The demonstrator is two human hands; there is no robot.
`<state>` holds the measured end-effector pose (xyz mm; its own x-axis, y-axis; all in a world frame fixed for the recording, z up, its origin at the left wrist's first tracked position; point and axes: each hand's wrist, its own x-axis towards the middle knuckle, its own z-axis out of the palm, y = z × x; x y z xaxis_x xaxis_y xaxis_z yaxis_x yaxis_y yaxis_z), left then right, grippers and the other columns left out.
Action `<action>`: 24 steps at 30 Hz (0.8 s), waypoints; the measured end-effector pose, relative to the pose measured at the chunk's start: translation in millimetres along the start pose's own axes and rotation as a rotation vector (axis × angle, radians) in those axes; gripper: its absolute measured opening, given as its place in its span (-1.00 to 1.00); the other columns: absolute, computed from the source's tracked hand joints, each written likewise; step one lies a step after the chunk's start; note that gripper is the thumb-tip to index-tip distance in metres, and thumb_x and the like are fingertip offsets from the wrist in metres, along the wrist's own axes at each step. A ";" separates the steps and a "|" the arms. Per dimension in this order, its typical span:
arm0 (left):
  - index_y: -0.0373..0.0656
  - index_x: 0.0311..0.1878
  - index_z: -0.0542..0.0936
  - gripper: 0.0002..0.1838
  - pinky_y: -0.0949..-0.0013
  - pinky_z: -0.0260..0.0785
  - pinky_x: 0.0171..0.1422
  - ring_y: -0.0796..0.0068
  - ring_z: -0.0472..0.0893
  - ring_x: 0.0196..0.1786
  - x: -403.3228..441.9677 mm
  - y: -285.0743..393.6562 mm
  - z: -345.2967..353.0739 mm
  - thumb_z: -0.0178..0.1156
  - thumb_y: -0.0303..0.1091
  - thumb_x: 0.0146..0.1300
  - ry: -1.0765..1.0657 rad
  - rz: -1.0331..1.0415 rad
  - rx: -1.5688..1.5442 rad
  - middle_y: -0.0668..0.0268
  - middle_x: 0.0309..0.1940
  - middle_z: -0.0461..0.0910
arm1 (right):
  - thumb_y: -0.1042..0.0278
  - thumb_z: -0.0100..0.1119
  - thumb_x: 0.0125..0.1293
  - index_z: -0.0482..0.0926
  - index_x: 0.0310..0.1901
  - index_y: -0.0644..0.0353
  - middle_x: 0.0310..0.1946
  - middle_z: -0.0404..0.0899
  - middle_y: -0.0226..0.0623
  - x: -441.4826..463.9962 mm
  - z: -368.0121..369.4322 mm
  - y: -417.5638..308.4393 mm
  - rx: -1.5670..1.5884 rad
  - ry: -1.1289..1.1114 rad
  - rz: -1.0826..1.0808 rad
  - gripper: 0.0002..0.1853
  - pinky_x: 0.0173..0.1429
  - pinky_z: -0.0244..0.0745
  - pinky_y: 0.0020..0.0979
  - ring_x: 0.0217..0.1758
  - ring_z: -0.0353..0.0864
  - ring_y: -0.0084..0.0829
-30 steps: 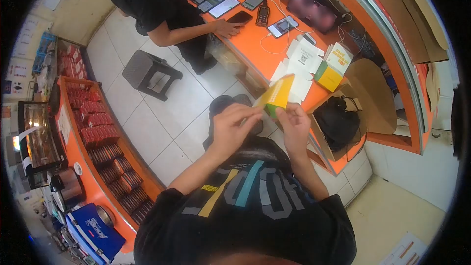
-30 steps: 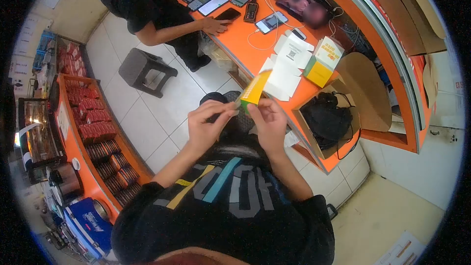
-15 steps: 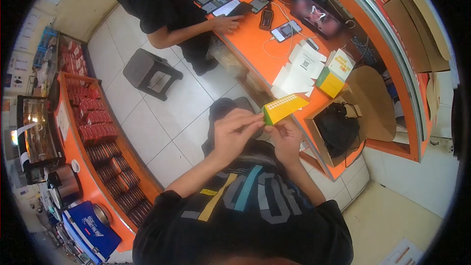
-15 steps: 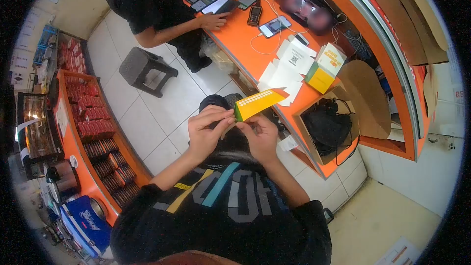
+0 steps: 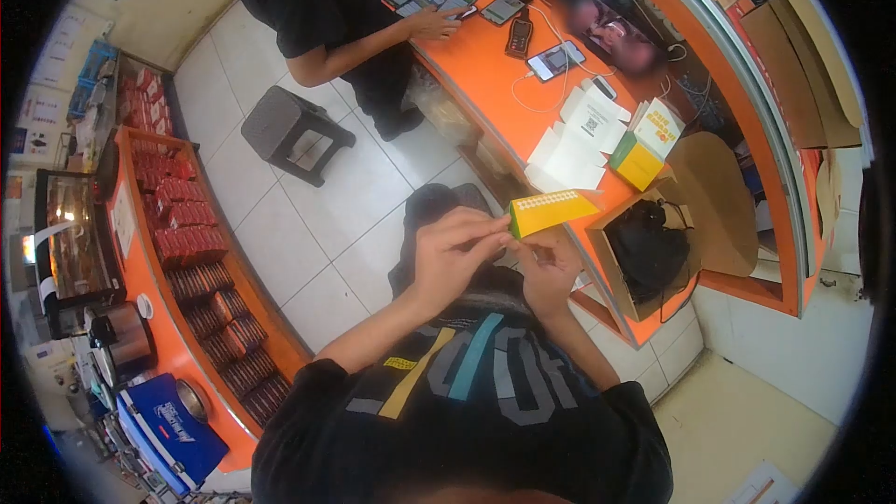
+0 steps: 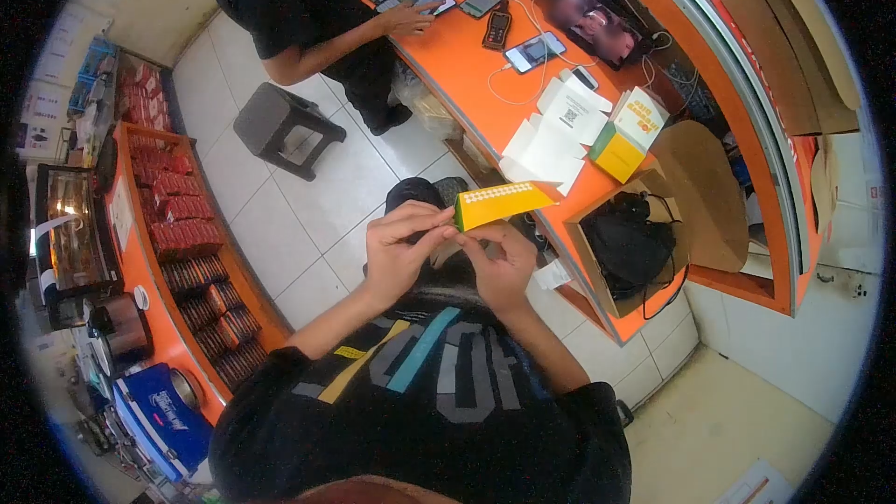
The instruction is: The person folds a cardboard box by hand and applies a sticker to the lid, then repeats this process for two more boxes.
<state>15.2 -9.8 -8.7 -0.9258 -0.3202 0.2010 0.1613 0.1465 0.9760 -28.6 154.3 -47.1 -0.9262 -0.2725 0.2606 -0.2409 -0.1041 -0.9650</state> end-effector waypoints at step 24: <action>-0.29 0.04 0.79 -0.69 0.48 0.57 -0.09 0.44 0.74 -0.15 -6.9 -0.4 1.4 0.45 -0.64 0.21 0.014 0.116 0.181 0.15 -0.16 0.75 | 0.65 0.29 0.43 0.64 0.16 0.37 0.05 0.69 -0.17 -7.0 14.2 11.0 0.190 0.138 0.274 -0.71 0.25 0.61 -0.36 0.11 0.71 -0.41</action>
<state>21.0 -6.4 -10.6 -0.8998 -0.3038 0.3132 0.2009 0.3487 0.9154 -20.7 141.4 -59.1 -0.9825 -0.1843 -0.0263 0.0681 -0.2245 -0.9721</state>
